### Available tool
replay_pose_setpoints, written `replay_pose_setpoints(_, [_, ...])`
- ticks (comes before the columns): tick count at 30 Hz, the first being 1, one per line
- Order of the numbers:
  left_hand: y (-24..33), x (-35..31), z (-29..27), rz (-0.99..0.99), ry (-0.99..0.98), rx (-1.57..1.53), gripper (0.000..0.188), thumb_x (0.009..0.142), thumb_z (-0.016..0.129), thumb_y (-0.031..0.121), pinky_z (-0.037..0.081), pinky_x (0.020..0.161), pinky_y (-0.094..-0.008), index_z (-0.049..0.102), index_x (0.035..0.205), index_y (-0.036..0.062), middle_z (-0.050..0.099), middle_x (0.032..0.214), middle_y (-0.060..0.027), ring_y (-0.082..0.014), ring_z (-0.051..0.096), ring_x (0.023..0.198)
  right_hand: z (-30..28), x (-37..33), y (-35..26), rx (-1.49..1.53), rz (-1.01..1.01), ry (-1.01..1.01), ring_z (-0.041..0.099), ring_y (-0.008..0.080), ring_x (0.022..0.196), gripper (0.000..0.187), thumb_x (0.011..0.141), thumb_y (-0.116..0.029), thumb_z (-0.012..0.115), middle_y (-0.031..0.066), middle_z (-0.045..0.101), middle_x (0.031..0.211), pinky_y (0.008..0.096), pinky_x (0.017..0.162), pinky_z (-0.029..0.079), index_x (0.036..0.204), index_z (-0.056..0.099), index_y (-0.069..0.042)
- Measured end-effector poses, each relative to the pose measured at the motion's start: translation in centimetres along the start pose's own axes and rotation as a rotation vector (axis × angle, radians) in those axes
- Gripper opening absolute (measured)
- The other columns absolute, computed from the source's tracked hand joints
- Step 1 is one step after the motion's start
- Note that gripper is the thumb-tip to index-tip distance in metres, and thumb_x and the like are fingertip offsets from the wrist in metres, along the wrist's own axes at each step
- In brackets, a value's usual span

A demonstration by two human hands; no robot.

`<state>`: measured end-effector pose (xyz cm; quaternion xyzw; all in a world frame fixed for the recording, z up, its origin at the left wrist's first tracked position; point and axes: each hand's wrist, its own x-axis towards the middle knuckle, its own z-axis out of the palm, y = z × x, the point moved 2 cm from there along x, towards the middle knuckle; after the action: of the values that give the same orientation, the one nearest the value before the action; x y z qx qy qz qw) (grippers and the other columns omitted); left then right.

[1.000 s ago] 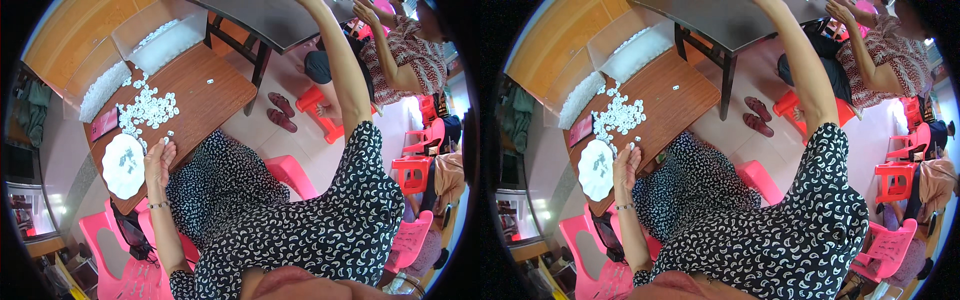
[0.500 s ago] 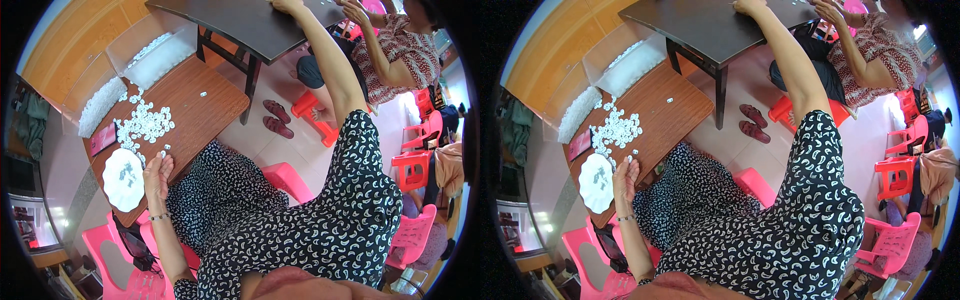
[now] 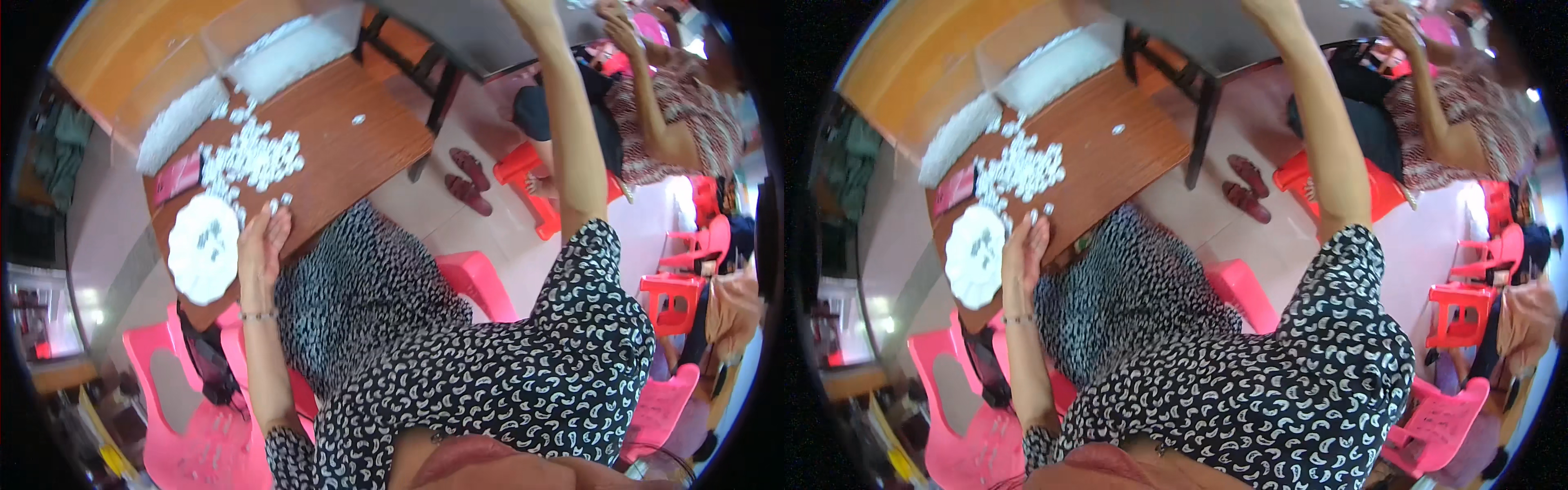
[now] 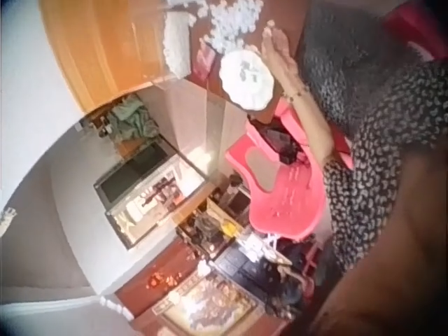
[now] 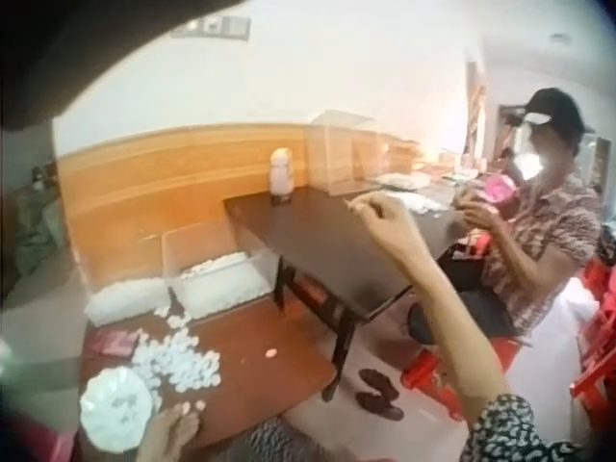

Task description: Sorting and examining small white plastic hardware components on a table.

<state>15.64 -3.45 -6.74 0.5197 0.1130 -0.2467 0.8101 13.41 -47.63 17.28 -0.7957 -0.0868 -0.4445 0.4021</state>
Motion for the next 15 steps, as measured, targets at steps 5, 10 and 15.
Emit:
replay_pose_setpoints(5, [0.0,0.7,3.6,-0.121,-0.121,-0.264,0.026,0.088,0.063,0.012,0.053,0.088,-0.0322,0.059,0.109,-0.0036,0.061,0.109,-0.0191,-0.0249,0.061,0.102,8.0,-11.0,-10.4,-0.099,0.099,-0.309,0.053,0.0052,0.066,0.012,0.087,-0.013,0.063,0.0009,0.062,0.074,0.0202,0.06,0.043,0.087,0.064,-0.001])
replay_pose_setpoints(10, [1.1,-1.7,6.3,-0.175,-0.18,-0.348,0.026,0.086,0.066,0.012,0.057,0.081,-0.0308,0.06,0.107,-0.0018,0.064,0.103,-0.0169,-0.0237,0.065,0.093,14.8,-16.0,-10.4,0.055,-0.047,-0.464,0.053,0.0191,0.064,0.007,0.075,-0.005,0.068,0.0056,0.057,0.067,0.0283,0.057,0.043,0.08,0.064,-0.003])
replay_pose_setpoints(15, [1.2,-3.1,6.6,-0.173,-0.166,-0.379,0.024,0.086,0.066,0.012,0.056,0.08,-0.0309,0.06,0.105,-0.0008,0.064,0.101,-0.0159,-0.0231,0.065,0.094,16.7,-16.9,-10.6,-0.006,-0.213,-0.386,0.052,0.0217,0.062,0.008,0.071,-0.004,0.068,0.0039,0.055,0.064,0.0319,0.057,0.042,0.075,0.061,-0.005])
